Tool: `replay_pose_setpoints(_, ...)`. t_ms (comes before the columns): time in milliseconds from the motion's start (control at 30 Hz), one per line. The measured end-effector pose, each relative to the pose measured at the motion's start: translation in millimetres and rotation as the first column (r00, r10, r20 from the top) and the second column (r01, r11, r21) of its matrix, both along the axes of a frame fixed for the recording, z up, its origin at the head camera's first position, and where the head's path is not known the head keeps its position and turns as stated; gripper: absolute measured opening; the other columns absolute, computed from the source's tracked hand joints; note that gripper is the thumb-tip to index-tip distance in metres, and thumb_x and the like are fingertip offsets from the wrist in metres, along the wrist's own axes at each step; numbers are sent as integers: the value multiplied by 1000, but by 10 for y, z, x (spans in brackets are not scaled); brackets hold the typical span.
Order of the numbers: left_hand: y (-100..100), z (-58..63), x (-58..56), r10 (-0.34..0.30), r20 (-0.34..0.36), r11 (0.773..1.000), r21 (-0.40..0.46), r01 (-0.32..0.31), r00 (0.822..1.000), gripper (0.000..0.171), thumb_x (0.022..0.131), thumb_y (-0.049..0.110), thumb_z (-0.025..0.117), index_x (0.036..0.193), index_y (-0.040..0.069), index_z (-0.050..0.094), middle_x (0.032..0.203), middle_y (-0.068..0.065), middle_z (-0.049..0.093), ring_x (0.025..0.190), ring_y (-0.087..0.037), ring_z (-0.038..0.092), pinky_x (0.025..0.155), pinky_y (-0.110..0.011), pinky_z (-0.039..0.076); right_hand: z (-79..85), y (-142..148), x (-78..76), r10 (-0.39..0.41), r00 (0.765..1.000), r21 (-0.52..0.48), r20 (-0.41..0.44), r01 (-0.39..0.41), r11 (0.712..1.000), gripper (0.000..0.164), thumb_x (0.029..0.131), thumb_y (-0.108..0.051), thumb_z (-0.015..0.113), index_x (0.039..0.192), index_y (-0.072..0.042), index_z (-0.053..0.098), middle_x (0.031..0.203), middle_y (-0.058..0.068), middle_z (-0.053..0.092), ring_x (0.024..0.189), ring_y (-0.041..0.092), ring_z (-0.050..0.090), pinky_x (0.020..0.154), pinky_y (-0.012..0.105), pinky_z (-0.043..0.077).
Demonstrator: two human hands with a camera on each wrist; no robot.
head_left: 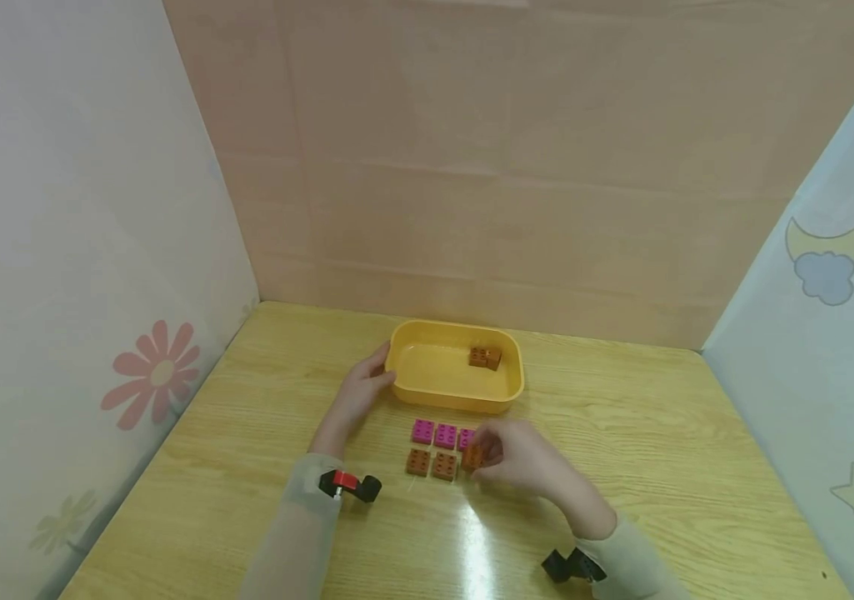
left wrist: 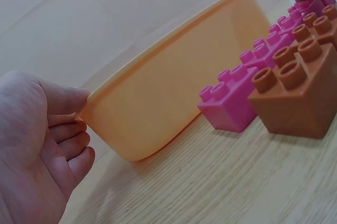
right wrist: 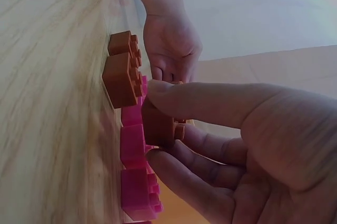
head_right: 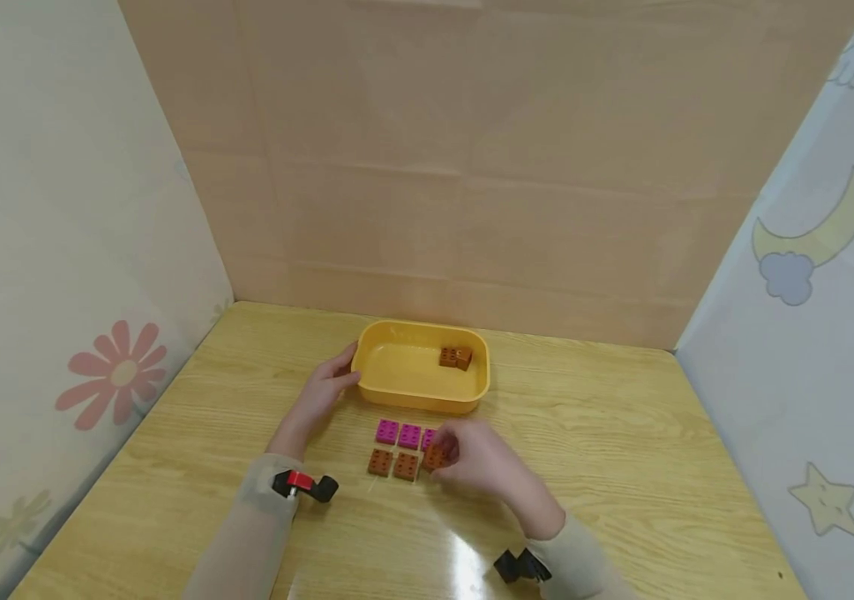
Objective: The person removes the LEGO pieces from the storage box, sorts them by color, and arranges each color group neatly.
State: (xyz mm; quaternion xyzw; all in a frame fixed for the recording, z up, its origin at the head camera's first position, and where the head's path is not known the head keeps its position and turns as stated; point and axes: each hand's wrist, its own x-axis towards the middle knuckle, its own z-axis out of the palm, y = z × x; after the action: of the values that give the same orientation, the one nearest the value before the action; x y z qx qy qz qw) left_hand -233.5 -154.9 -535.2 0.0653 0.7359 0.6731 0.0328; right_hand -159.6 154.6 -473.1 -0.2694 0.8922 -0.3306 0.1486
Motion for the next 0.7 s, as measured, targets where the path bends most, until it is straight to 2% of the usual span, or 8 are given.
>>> replay_pose_setpoints(300, 6, 5, 5, -3, -1, 1000, 0, 3, 1000, 61, 111, 9, 53, 168, 5, 31, 175, -9, 28, 162, -28, 20, 132, -48, 17, -41, -44, 37, -24, 1000, 56, -2, 24, 998, 41, 74, -18, 98, 106, -10, 74, 93, -7, 71, 86, 12, 67, 78, 30, 60)
replay_pose_setpoints(700, 5, 6, 7, -3, 3, 1000, 11, 3, 1000, 62, 110, 8, 54, 168, 5, 32, 175, -9, 27, 162, -29, 20, 132, -48, 17, -69, -71, 57, 3, 1000, 89, -28, 0, 996, 41, 73, -18, 99, 105, -9, 76, 91, -7, 72, 84, 11, 67, 77, 29, 60)
